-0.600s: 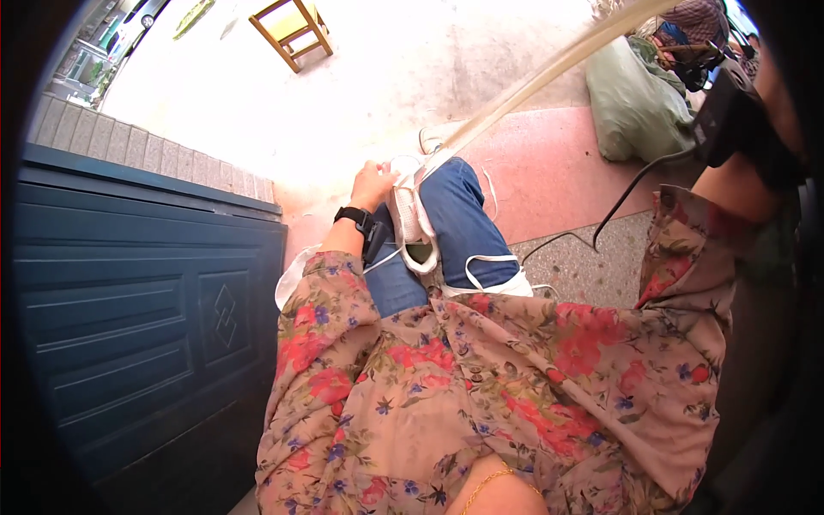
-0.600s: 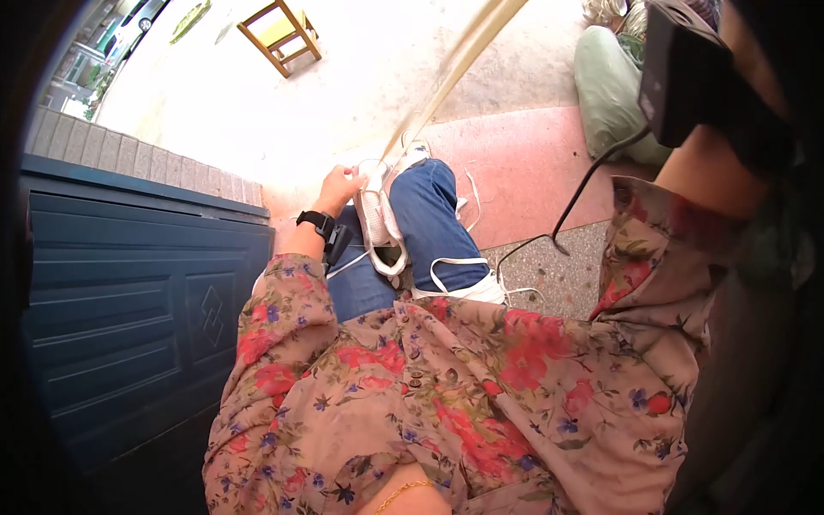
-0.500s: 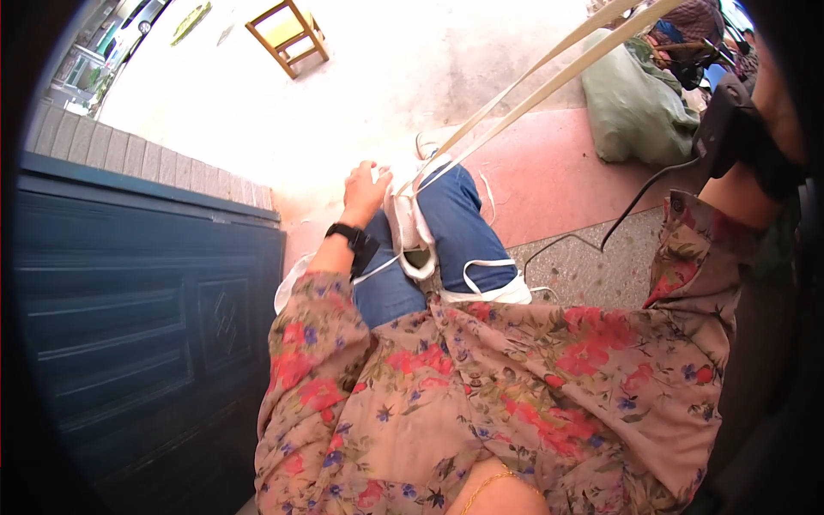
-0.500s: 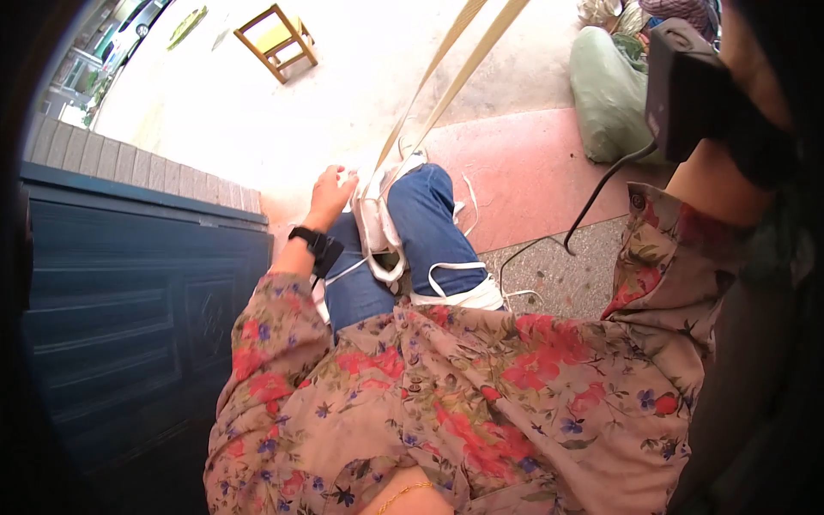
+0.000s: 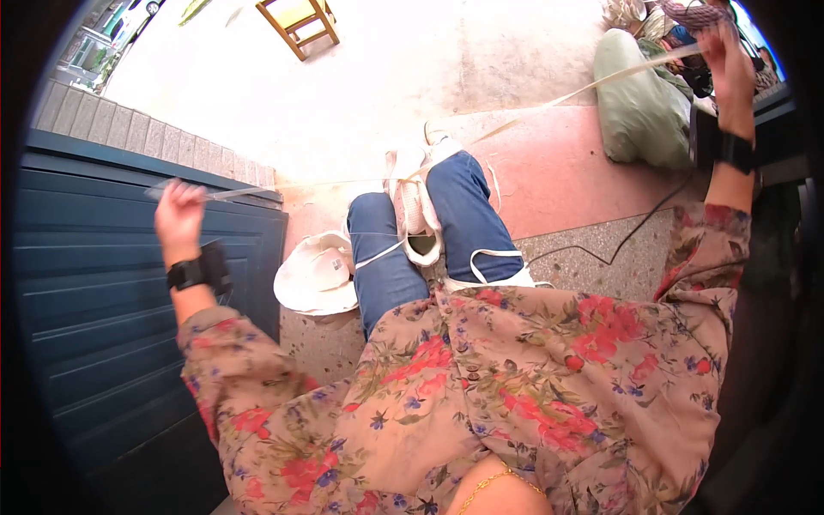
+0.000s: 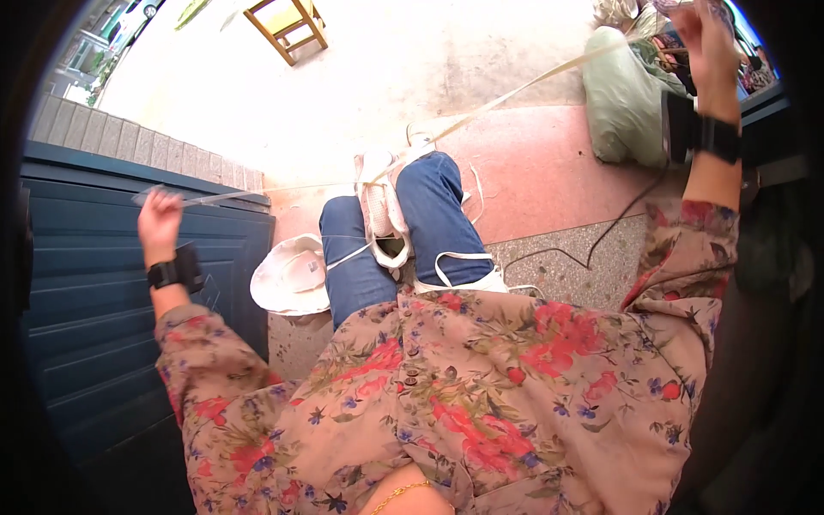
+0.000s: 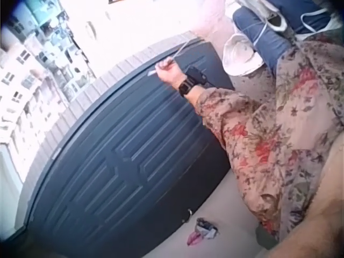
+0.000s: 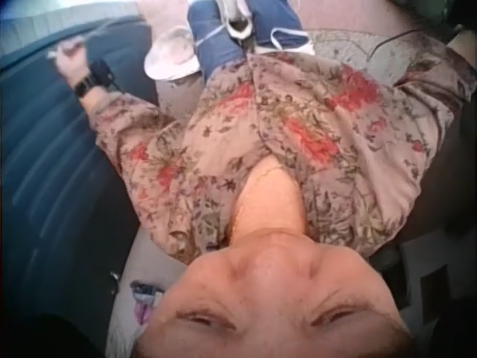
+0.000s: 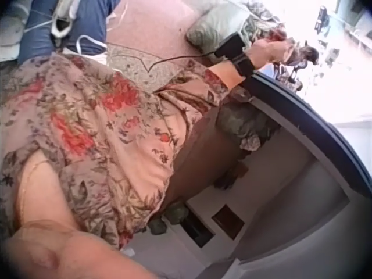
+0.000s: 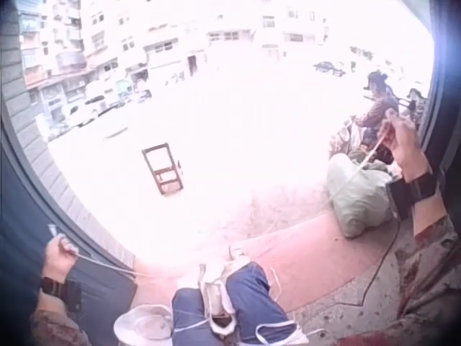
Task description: The recorder is threading long laces through the eyelets of several pairs of white shoes.
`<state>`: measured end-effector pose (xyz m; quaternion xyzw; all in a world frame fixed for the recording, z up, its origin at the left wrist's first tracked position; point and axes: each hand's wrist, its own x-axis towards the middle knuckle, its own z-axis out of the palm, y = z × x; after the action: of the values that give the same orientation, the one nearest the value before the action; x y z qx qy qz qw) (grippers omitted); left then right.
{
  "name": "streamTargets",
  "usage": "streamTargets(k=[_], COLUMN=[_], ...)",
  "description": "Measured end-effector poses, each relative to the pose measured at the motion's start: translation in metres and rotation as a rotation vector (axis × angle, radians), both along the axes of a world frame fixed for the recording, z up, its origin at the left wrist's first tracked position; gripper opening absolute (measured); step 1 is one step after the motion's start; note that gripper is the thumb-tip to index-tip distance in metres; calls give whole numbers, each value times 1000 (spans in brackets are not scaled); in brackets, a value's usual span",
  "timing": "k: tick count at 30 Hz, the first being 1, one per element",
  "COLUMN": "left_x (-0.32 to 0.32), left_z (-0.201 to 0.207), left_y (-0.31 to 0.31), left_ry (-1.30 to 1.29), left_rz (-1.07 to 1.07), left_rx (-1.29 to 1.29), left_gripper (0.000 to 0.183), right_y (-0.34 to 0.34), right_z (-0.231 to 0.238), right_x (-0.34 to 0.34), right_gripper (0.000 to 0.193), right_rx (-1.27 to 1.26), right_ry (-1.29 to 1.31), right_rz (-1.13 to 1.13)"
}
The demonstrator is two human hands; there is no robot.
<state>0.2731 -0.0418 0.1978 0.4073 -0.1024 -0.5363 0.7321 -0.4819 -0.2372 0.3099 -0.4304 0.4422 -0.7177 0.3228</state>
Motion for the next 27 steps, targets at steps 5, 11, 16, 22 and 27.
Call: streamTargets(k=[5, 11, 16, 22, 27], left_x=[151, -75, -219, -246, -245], left_z=[-44, -91, -133, -166, -160], left_y=[121, 40, 16, 6, 10], left_ry=[-94, -148, -649, -1181, -1304], left_rz=[479, -233, -722, -564, -601], left_rx=[285, 466, 432, 315, 340], left_gripper=[31, 23, 16, 17, 17], right_y=[32, 120, 157, 147, 142], right_z=[-141, -254, -291, -292, -287], right_x=[27, 228, 303, 325, 331], right_gripper=[28, 18, 14, 11, 9], right_rx=[343, 453, 37, 154, -4], right_ry=[278, 603, 1252, 1453, 1558], right_rz=[169, 899, 624, 560, 533])
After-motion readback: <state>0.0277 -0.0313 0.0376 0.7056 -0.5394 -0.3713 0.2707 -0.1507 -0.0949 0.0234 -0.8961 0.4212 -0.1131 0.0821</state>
